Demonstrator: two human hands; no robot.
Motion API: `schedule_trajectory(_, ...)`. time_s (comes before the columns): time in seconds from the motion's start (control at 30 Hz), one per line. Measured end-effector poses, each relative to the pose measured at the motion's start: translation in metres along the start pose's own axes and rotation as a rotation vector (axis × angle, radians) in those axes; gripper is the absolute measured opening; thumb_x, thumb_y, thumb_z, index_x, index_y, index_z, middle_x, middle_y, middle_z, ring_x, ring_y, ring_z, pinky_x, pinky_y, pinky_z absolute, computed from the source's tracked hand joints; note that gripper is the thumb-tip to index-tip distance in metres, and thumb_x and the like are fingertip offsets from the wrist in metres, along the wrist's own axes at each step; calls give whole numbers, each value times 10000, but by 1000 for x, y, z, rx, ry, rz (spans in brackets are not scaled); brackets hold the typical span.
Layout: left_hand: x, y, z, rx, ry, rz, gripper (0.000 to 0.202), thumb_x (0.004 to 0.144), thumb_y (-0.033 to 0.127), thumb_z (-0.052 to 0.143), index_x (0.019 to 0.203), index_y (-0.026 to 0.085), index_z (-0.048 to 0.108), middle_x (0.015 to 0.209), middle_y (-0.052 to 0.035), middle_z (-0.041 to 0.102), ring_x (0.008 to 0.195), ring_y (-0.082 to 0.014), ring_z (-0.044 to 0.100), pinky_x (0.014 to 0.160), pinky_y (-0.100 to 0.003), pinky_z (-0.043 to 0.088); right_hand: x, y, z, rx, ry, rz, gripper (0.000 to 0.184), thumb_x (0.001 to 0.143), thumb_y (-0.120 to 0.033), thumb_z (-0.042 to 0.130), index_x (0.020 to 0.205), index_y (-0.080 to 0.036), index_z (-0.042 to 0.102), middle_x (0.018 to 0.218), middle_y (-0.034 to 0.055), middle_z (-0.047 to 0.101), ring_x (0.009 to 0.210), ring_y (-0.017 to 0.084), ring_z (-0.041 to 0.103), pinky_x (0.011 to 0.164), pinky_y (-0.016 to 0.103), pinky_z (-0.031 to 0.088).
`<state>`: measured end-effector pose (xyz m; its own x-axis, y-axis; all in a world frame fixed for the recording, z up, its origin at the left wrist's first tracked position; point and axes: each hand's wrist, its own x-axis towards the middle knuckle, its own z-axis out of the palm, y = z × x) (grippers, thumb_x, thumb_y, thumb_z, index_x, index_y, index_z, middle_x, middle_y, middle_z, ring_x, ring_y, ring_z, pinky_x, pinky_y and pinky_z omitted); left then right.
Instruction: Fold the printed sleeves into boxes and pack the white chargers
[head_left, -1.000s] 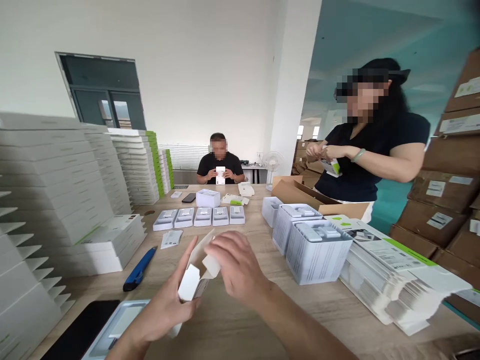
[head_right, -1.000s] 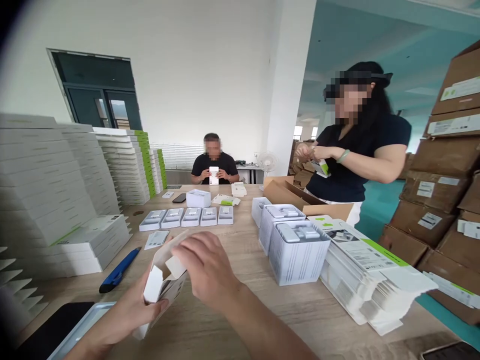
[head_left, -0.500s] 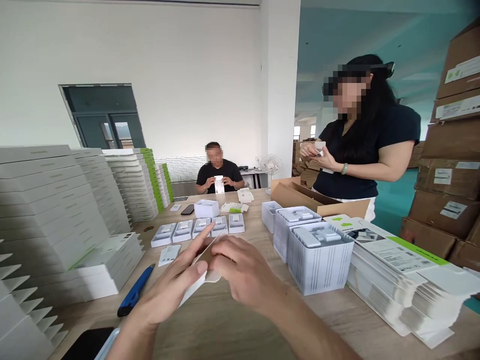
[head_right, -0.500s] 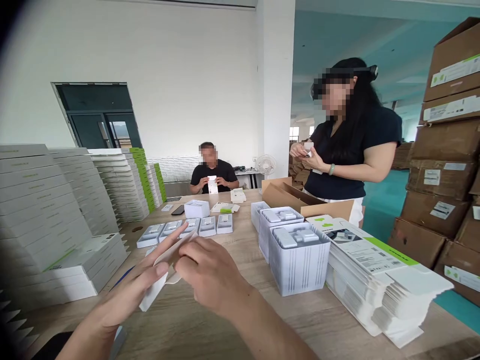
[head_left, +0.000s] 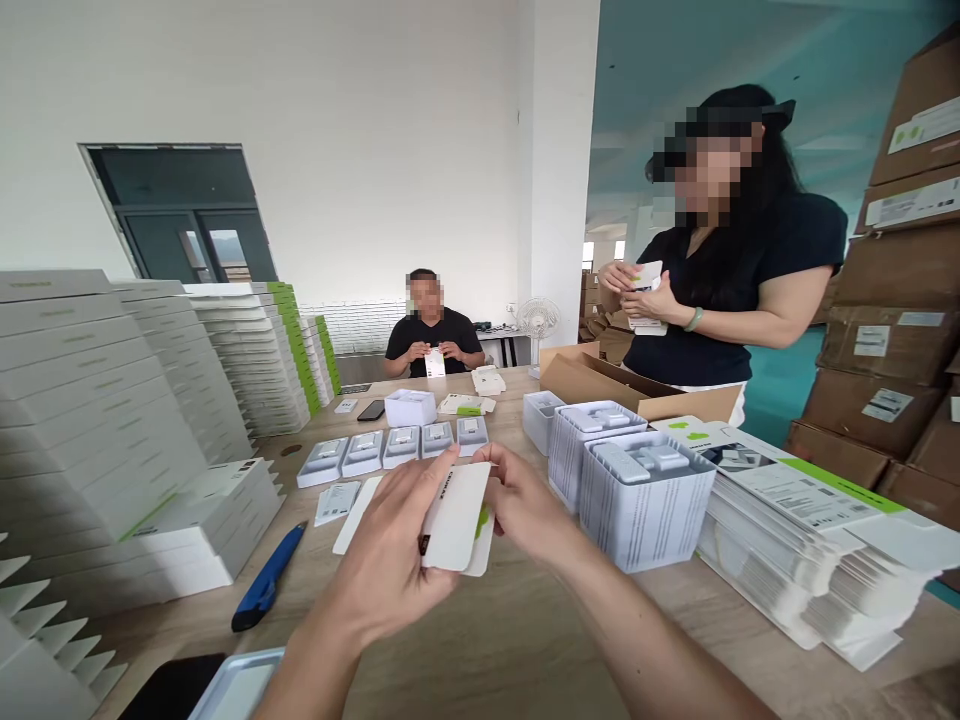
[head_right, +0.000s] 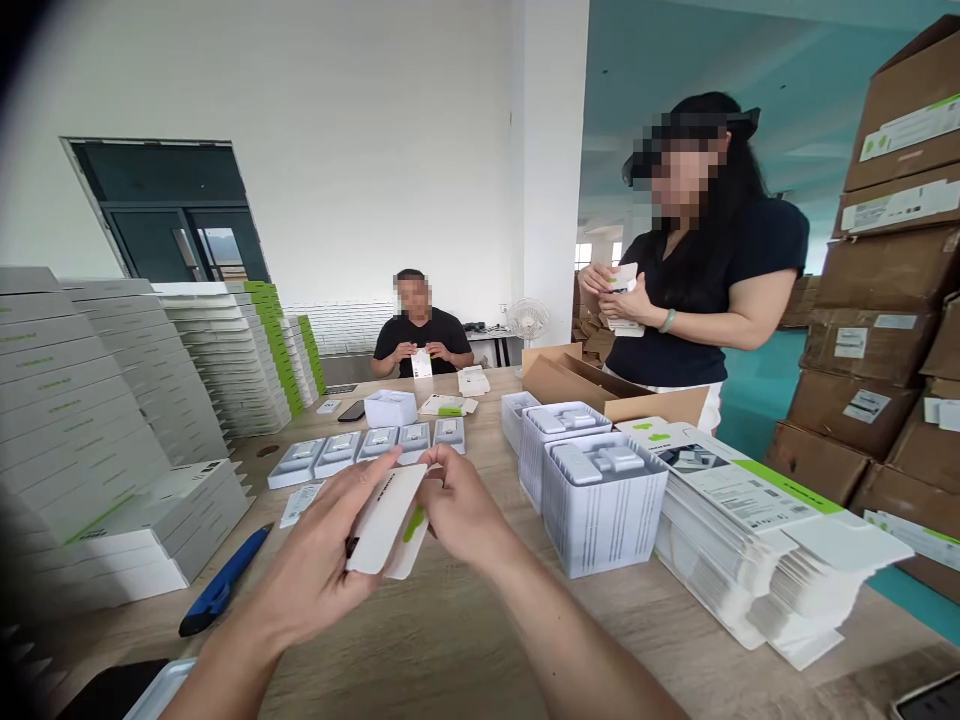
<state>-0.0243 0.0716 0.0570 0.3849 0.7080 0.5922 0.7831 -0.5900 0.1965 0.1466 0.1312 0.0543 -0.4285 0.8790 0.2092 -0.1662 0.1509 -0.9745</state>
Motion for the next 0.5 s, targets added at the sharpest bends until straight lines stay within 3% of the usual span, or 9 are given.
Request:
schedule_trajectory(0.1, 1, 2, 6, -27, -30, 15, 938, 718, 160, 565, 1534, 275, 116, 1432, -114, 425, 1308, -326, 399, 1081, -482, 329, 3, 1, -2, 69, 70, 55, 118, 739, -282, 528, 808, -222, 454, 586, -91, 482, 452, 72, 405, 404, 175, 266)
schedule_trajectory(0.2, 1, 0, 9, -89, -43, 43, 867, 759, 138, 467, 1535, 295, 114, 1450, -87, 391, 1324, -304, 365, 1081, -465, 316, 2, 0, -6, 22, 55, 34, 157, 735, -278, 560, 848, -216, 471, 638, -75, 515, 479, 76, 442, 414, 175, 294)
schedule_trajectory(0.37, -1, -4, 16, -21, -36, 57, 888, 730, 136, 448, 1539, 286, 116, 1328, -102, 461, 1182, -319, 443, 1002, -494, 335, 0, 0, -11, -369, 94, -160, 97, 696, -138, 548, 754, -195, 495, 746, -13, 606, 645, 128, 522, 540, 222, 369)
schedule_trajectory(0.5, 1, -4, 18, 62, -61, 85, 932, 696, 168, 494, 1541, 264, 111, 1319, -114, 470, 1136, -337, 457, 994, -526, 317, 1, 4, -9, -578, 165, -202, 128, 688, -79, 523, 744, -194, 530, 719, 1, 633, 661, 155, 546, 576, 250, 354)
